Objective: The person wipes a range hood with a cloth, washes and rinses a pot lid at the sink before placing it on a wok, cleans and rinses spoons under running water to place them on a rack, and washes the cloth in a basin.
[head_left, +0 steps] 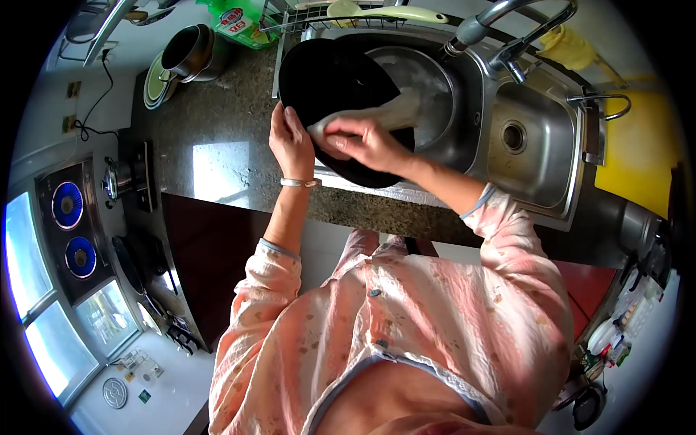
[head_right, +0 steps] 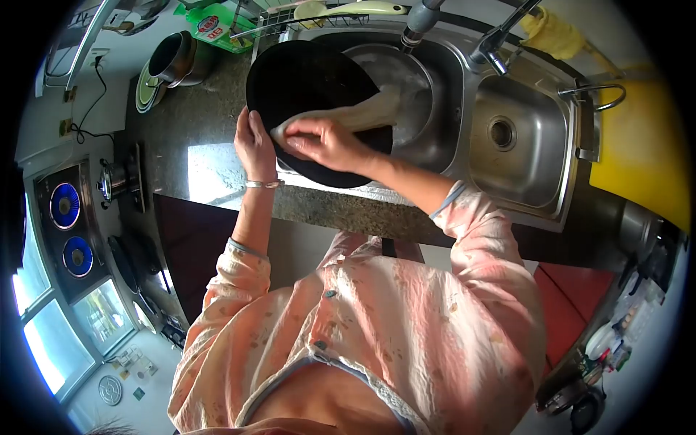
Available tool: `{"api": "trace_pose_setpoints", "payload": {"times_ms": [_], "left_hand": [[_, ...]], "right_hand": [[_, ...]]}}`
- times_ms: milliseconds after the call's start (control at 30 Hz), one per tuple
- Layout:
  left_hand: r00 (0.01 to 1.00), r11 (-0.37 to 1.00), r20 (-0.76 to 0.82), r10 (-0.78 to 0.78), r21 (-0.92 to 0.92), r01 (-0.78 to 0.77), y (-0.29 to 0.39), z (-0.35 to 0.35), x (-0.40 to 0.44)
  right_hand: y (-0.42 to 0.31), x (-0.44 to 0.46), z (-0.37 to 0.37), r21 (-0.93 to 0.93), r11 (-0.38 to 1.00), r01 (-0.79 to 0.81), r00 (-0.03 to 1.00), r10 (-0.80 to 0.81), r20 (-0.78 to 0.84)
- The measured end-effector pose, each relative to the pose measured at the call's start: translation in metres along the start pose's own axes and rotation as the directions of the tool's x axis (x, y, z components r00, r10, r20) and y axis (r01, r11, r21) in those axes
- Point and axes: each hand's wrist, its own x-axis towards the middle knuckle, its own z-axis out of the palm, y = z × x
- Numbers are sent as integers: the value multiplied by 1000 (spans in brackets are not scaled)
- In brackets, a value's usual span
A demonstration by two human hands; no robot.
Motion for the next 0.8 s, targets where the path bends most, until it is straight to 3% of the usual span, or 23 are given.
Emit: {"api": "trace_pose_setpoints", "payload": {"times_ms": [67,167,200,267,333,400,467,533,567,667,733,800], "left_hand": [[998,989,-24,-60,-135,56,3,-1,-1],[995,995,-44,-86,-48,83,9,-2,-6],[994,995,-38,-104,3,104,11,-2,-6],[996,996,-23,-84,-7,83,5,-3,-9],[997,991,-8,-79,-110,78,5,-1,-12],[998,995,-1,-58,-80,58,6,-2,-14],[998,995,-26,-52,-84,50,3,0,-15],[997,992,-10,-72,-103,70,7,0,-14],[995,989,8,-95,-117,95,7,-1,-15],[999,992,-17,-44,-122,42,-2,0,-14],[998,988,-15,-68,-140,65,-5,-4,-12],[998,983,-27,-59,-178,53,-5,-9,-11]], "right_hand": [[23,-13,16,-291,948,130,991,-115,67],[64,-11,32,-219,970,-109,978,144,152],[76,1,29,-218,970,-108,977,144,154],[109,28,27,-406,913,28,1000,-19,25],[124,53,13,-591,806,-11,992,-66,-108],[139,66,-2,-685,716,-133,958,-84,-274],[167,66,-17,-740,663,-116,942,-163,-294],[180,54,-35,-903,352,-245,917,-219,-334],[184,47,-47,-904,351,-244,917,-219,-332],[189,26,-83,-919,262,-293,921,-180,-345],[172,20,-110,-802,383,-458,888,146,-437],[152,4,-131,-794,147,-589,799,248,-547]]}}
